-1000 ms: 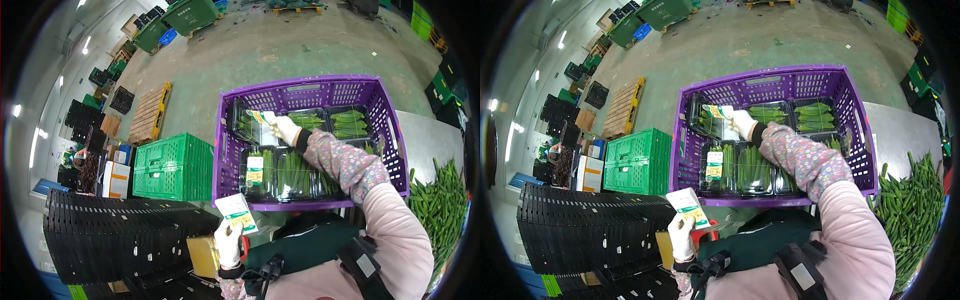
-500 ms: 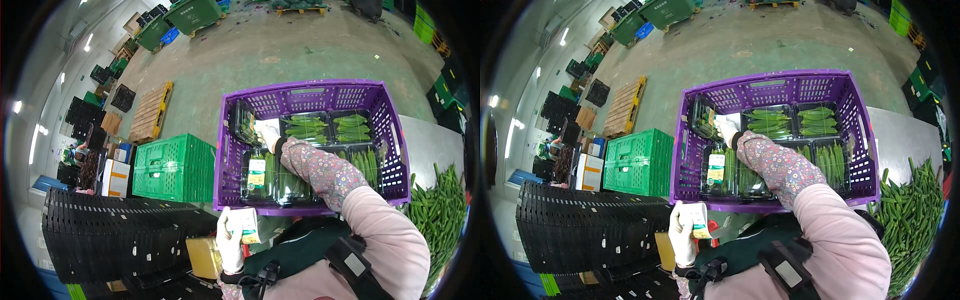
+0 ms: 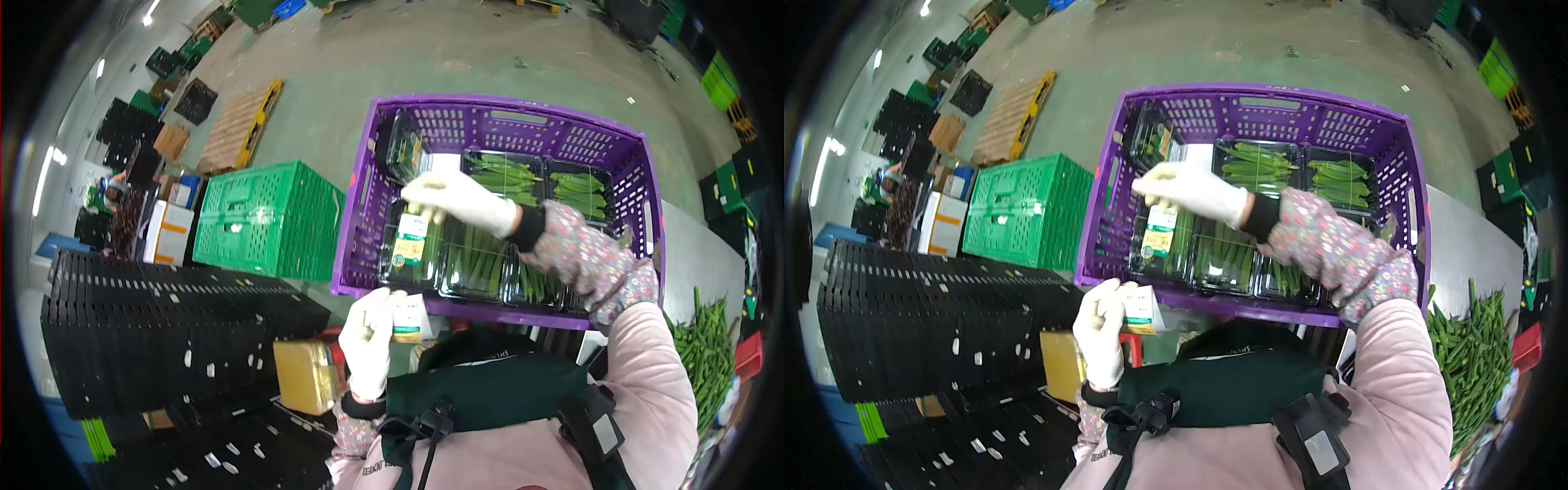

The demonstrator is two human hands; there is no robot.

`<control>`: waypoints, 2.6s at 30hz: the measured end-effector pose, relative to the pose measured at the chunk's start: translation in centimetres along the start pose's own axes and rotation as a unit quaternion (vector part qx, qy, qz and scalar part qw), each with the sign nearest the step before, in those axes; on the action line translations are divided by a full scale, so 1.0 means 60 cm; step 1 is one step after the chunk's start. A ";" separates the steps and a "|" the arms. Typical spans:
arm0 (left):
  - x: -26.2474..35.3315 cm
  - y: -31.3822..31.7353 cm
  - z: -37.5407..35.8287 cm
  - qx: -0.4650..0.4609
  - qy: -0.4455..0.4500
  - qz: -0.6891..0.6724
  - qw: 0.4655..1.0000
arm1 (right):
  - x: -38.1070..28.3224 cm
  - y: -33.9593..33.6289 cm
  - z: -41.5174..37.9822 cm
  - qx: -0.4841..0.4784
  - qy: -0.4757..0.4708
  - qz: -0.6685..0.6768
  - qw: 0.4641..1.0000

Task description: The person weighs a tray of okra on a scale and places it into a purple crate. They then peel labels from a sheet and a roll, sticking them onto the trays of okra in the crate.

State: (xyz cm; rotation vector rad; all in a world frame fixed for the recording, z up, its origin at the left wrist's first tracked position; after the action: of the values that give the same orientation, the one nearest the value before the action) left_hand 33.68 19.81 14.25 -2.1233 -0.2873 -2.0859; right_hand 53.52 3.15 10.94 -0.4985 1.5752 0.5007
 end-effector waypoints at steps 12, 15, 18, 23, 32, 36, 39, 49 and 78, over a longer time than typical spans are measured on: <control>-0.047 -0.011 -0.022 -0.034 -0.047 0.043 0.997 | -0.011 -0.062 -0.058 0.098 -0.035 -0.225 0.969; -0.066 -0.054 -0.038 -0.038 -0.135 0.036 0.990 | 0.083 -0.128 -0.060 0.048 0.061 -0.352 0.933; -0.067 -0.066 -0.046 -0.074 -0.151 0.006 0.986 | 0.147 -0.097 -0.106 -0.020 0.161 -0.431 0.888; -0.032 -0.035 -0.031 -0.053 -0.094 -0.070 0.992 | 0.177 -0.068 -0.123 -0.005 0.131 -0.531 0.837; 0.003 0.009 -0.008 -0.049 0.066 0.004 0.997 | -0.025 -0.035 -0.139 0.094 0.011 -0.332 0.938; -0.005 0.038 -0.004 -0.032 -0.018 0.043 0.998 | -0.087 0.062 -0.188 -0.056 0.019 -0.226 0.972; -0.022 0.045 0.005 -0.051 -0.022 0.066 0.996 | -0.079 0.092 -0.203 -0.049 -0.032 -0.231 0.971; -0.022 0.053 0.009 -0.175 0.023 0.117 0.977 | 0.093 -0.244 -0.223 0.087 0.188 -0.264 0.942; -0.034 0.101 0.008 -0.104 -0.027 -0.010 0.994 | -0.108 0.025 -0.262 0.115 -0.142 -0.315 0.931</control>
State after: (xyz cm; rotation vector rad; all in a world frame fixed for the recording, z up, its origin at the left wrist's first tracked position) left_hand 35.55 13.99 12.38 -2.3052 -0.1021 -2.1568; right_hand 40.36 -4.84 18.36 -0.6802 1.0930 -0.1028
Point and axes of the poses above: each hand's wrist, its own z-axis towards the middle knuckle, its own y-axis out of the palm, x = y × z, the point moved 6 cm from there along z, towards the middle knuckle, and after that the axes turned 3 degrees about -z, right-handed, at the moved point
